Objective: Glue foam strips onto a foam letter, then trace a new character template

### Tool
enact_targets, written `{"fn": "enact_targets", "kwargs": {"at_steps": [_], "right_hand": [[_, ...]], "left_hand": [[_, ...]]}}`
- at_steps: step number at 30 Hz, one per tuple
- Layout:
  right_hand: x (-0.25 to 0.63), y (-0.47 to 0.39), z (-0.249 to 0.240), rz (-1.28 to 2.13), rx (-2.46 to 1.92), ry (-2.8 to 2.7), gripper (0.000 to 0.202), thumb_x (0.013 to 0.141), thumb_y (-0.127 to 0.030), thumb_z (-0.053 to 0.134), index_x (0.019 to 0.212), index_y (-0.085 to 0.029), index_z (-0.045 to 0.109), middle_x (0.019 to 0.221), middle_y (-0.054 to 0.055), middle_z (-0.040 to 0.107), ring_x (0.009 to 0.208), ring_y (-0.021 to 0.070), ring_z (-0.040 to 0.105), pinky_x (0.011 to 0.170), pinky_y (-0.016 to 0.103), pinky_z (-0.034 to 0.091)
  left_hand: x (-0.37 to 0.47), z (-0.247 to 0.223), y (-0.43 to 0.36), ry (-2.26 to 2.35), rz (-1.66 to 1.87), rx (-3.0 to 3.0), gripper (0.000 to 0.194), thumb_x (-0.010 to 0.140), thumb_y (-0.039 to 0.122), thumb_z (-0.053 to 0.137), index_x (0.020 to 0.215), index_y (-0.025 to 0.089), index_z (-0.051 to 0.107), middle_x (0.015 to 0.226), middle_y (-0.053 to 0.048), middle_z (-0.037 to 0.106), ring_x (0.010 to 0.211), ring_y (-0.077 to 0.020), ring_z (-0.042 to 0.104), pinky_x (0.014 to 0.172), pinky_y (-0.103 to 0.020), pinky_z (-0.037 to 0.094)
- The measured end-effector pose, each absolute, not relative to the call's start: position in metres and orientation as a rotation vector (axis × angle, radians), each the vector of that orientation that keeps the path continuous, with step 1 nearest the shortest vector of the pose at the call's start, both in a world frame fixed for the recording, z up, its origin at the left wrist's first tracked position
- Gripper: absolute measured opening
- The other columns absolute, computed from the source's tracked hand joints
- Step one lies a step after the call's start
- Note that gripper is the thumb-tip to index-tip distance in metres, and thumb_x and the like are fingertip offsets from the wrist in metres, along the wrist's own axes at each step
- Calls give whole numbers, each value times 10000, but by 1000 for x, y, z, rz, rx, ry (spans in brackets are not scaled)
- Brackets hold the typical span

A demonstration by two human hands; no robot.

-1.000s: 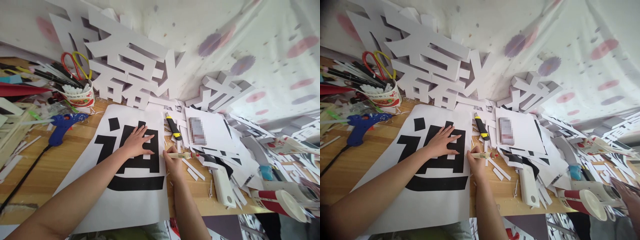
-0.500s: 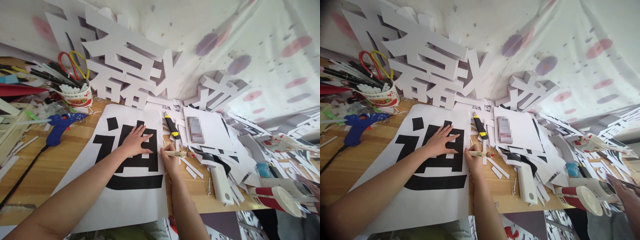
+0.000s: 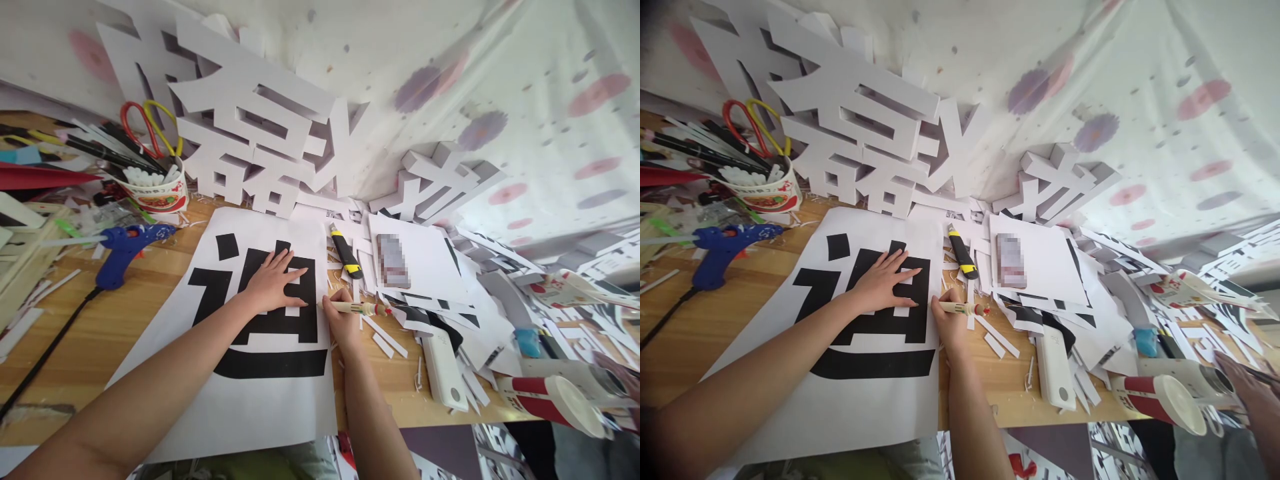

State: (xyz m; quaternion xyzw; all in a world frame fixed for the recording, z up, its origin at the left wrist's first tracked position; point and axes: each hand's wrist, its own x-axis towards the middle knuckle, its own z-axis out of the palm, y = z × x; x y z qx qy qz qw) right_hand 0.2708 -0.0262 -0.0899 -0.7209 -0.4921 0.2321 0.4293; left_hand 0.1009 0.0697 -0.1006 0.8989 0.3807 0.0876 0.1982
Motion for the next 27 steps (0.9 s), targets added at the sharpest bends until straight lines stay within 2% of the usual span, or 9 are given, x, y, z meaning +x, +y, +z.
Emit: {"fn": "enact_targets", "kwargs": {"at_steps": [14,27], "right_hand": [[271,-27,-88,613,-1791,-1239,273,700,-352,510,565,-222,310,527,-69,338,517,103,347,536,246,279],[272,-29,-89,604,-1792,-1258,258,721,-334,506,585,-219,320,536,-72,347,523,104,359,538,239,286]], "left_hand": [[101,-101,70,1057,251,2515,825,656,779,360,1343,323,332,1492,-11,77,1354,-268,34,1077,-443,39],[101,-98,69,1059,241,2500,844,645,795,341,1342,319,335,1492,-34,75,1355,-256,23,1079,-436,33]]}}
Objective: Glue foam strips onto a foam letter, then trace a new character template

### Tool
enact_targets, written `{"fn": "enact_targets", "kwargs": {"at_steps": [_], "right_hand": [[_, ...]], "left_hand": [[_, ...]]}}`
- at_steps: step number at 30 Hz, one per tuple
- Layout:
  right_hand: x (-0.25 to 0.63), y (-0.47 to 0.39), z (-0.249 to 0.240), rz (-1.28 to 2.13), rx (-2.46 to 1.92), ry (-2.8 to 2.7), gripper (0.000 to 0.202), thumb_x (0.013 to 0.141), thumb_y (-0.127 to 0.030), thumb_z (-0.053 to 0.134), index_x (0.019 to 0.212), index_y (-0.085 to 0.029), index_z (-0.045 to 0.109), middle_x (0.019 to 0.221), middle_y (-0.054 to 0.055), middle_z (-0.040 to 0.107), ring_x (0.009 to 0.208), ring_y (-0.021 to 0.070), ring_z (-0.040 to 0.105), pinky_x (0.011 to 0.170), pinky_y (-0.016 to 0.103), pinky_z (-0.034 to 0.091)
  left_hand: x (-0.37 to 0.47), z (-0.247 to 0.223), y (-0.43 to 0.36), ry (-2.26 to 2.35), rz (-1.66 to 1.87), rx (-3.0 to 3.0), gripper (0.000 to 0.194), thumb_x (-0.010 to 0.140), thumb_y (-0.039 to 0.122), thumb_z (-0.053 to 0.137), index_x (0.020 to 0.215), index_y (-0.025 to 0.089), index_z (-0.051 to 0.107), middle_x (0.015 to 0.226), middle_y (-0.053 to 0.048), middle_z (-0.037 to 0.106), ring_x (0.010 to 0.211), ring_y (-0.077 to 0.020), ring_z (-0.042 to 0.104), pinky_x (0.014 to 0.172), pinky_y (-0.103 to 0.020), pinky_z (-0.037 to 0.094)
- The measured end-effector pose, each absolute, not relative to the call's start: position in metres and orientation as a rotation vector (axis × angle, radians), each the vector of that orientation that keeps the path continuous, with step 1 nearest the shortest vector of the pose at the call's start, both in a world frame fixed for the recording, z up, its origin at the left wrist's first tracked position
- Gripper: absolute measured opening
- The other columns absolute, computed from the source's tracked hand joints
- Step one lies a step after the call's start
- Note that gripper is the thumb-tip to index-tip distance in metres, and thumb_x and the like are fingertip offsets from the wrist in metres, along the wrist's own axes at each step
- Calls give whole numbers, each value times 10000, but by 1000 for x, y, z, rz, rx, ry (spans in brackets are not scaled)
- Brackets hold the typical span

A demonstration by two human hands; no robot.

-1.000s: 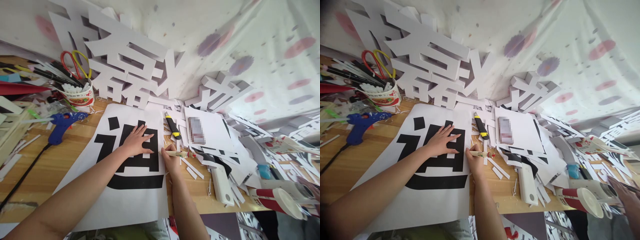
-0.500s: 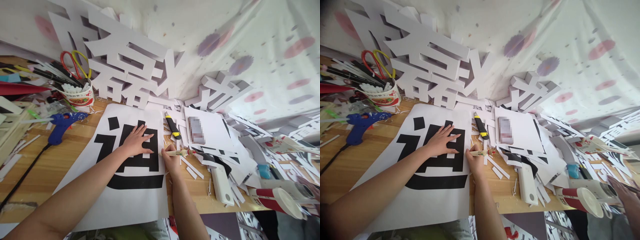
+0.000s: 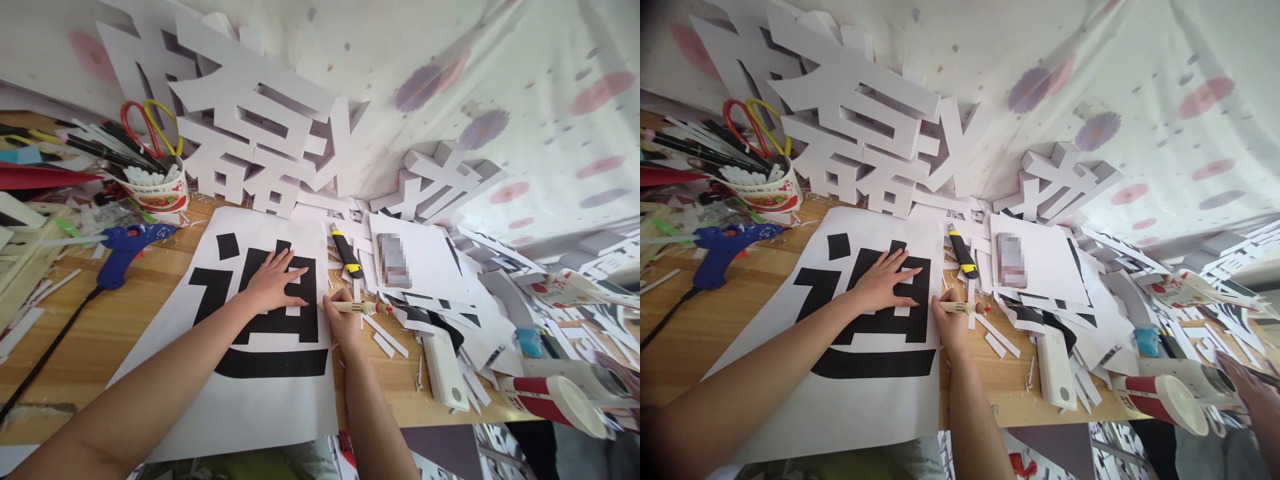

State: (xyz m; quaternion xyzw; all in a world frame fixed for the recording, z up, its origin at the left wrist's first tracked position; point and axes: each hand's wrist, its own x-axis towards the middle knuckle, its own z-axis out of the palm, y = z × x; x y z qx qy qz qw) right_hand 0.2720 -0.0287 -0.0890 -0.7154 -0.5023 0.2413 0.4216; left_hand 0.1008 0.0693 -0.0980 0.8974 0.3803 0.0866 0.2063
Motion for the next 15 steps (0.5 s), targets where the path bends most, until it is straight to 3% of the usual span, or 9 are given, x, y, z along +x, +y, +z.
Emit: {"fn": "enact_targets", "kwargs": {"at_steps": [15], "right_hand": [[272,-30,-88,657,-1799,-1262,250,710,-313,506,574,-218,320,535,-70,330,522,102,343,532,239,282]], "left_hand": [[100,-99,70,1060,242,2508,837,648,789,348,1341,319,338,1492,-26,78,1355,-255,27,1078,-436,30]]}}
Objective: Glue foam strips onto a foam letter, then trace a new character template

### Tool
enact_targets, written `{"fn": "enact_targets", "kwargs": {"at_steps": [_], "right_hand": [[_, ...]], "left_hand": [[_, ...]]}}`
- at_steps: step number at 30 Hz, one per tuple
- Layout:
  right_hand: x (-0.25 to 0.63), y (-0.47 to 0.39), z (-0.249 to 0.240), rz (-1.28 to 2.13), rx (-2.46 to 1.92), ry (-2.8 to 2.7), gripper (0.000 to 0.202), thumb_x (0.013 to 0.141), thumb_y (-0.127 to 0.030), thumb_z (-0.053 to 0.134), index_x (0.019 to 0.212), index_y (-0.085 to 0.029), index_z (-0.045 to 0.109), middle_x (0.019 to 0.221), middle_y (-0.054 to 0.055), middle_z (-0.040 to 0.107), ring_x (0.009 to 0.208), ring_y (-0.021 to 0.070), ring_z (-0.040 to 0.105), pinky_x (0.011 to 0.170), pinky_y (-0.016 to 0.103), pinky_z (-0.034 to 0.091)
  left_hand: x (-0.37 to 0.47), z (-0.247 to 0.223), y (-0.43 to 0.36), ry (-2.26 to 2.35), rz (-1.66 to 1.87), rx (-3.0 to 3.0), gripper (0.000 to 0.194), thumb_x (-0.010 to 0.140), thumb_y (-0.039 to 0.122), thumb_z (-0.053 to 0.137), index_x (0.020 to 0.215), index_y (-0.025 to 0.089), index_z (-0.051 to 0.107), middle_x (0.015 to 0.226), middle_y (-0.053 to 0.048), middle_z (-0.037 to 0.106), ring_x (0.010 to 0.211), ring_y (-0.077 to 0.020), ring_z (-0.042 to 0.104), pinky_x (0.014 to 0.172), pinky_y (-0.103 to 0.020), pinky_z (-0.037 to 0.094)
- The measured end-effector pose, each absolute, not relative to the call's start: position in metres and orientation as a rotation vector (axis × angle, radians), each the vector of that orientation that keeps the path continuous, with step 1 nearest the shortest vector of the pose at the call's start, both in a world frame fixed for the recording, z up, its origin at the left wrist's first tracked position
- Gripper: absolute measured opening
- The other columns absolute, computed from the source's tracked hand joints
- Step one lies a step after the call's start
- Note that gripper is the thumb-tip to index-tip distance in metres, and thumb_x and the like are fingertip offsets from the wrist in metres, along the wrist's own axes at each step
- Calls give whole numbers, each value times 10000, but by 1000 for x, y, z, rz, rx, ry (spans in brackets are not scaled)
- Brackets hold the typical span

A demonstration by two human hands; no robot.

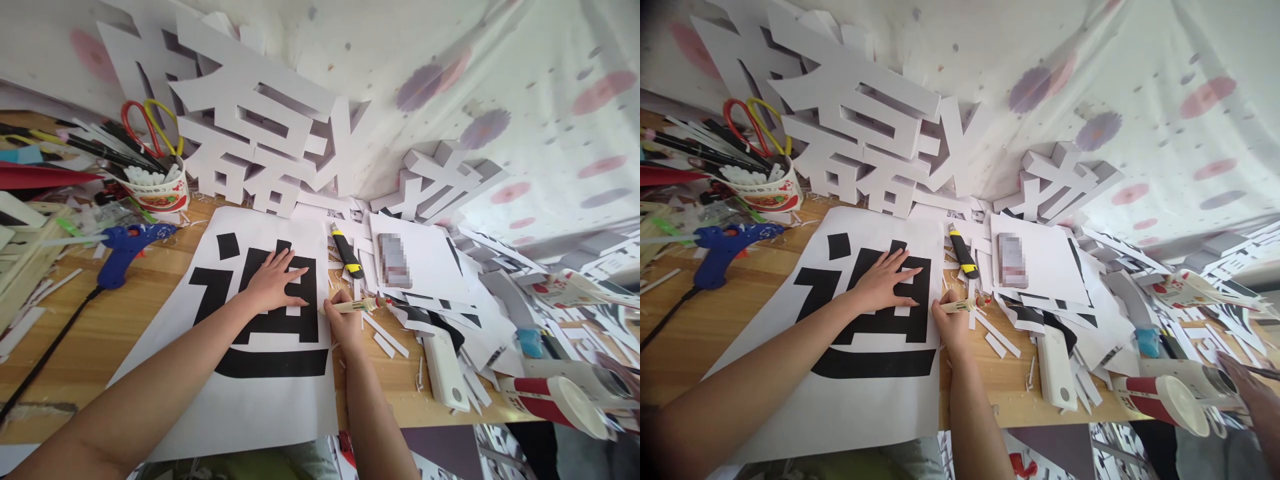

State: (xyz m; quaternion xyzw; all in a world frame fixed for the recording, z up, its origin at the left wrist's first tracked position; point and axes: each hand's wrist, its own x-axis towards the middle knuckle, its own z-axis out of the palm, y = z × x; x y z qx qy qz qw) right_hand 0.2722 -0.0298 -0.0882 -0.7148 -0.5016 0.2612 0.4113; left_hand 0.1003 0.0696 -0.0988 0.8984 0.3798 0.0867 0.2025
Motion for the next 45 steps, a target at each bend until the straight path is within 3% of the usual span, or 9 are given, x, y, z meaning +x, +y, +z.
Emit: {"fn": "enact_targets", "kwargs": {"at_steps": [45], "right_hand": [[273,-31,-86,705,-1779,-1295,217,697,-256,494,560,-209,333,530,-71,327,529,98,339,538,238,267]], "left_hand": [[101,-99,70,1062,234,2510,854,643,799,332,1348,318,324,1492,-31,70,1354,-262,23,1079,-438,28]]}}
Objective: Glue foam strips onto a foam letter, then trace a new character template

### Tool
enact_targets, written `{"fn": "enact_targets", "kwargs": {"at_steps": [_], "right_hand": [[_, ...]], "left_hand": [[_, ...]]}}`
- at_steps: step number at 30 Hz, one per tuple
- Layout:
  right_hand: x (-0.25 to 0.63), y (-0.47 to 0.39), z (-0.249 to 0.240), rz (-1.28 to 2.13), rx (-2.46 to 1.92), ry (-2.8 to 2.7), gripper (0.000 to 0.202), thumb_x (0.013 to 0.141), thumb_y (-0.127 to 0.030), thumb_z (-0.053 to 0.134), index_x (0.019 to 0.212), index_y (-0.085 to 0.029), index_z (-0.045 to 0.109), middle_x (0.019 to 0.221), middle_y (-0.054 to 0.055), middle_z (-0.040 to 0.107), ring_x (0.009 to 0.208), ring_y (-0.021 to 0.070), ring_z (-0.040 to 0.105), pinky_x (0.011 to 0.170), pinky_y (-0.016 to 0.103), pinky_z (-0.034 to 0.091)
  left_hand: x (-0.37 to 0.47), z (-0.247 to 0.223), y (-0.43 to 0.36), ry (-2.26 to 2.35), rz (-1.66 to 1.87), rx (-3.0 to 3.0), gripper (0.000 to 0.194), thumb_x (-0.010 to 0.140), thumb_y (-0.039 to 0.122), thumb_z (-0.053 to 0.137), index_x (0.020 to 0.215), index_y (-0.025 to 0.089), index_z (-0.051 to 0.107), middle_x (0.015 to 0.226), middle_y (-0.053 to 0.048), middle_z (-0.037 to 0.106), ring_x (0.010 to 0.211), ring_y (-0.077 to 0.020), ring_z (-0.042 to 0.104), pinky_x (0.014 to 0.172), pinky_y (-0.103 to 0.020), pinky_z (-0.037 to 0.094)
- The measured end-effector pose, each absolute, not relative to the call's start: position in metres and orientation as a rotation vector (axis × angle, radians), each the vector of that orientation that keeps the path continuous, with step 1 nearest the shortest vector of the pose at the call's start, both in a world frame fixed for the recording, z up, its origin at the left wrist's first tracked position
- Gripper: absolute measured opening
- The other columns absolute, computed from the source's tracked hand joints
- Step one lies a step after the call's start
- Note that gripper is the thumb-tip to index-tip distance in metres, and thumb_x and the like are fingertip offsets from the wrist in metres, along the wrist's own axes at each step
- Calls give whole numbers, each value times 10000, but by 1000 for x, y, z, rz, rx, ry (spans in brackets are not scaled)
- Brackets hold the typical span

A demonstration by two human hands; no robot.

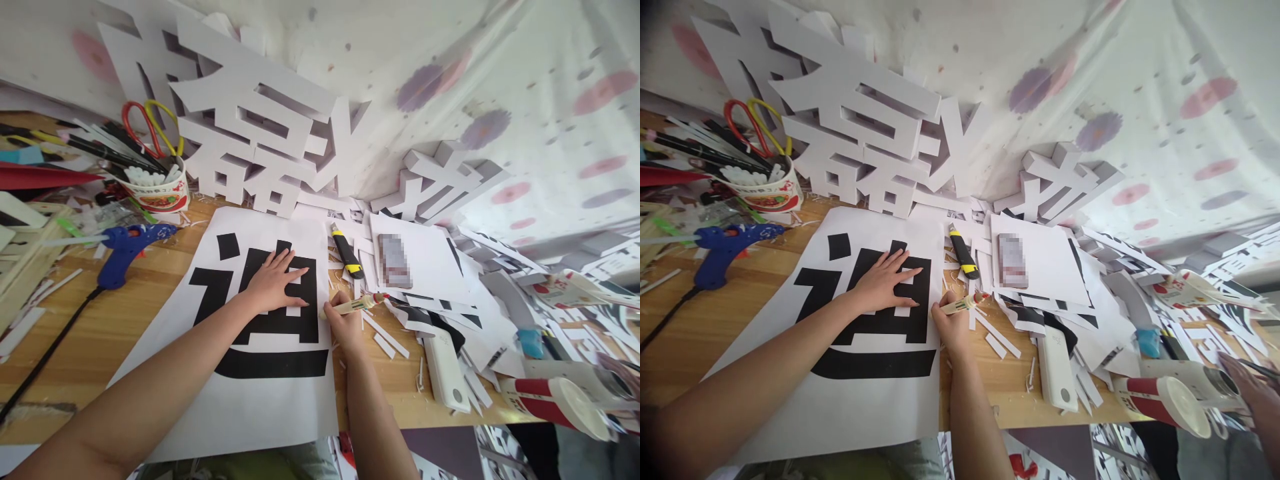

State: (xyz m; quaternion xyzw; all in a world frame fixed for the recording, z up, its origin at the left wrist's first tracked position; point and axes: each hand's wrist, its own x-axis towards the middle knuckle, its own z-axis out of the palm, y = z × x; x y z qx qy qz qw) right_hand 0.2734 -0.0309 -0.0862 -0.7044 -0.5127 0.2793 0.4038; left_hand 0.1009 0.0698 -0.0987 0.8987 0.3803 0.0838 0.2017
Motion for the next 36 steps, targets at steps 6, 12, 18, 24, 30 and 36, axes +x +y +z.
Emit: {"fn": "enact_targets", "kwargs": {"at_steps": [6,12,18,24,30,36], "right_hand": [[273,-30,-88,647,-1770,-1191,267,718,-317,512,564,-212,321,534,-69,331,522,97,342,528,238,278],[269,-36,-87,614,-1730,-1190,291,747,-386,523,584,-209,360,565,-59,379,541,101,376,542,242,306],[262,-50,-86,608,-1715,-1230,264,724,-345,553,587,-209,373,560,-58,402,538,103,388,544,243,313],[264,-48,-90,563,-1755,-1164,267,727,-325,526,575,-213,338,540,-66,375,519,100,374,531,244,302],[262,-46,-89,534,-1793,-1175,260,721,-336,518,575,-215,340,540,-65,370,520,103,376,531,247,302],[263,-44,-90,512,-1795,-1192,266,715,-328,512,564,-218,322,532,-66,360,522,105,370,538,248,298]], "left_hand": [[101,-98,70,1060,222,2506,853,645,799,328,1352,320,315,1492,-31,61,1354,-261,19,1078,-442,32],[101,-101,70,1058,239,2521,845,649,789,346,1350,318,321,1492,-23,72,1353,-273,29,1077,-443,29],[102,-100,70,1068,234,2515,852,641,794,348,1347,318,327,1491,-38,77,1354,-268,30,1077,-441,36],[102,-99,70,1075,231,2520,858,638,797,347,1345,311,333,1491,-47,79,1353,-269,34,1077,-438,35],[102,-98,70,1078,224,2512,862,634,803,337,1345,315,331,1491,-57,82,1354,-263,24,1075,-438,33],[102,-98,69,1076,222,2508,859,637,800,343,1344,312,334,1492,-44,78,1354,-268,26,1076,-438,30]]}}
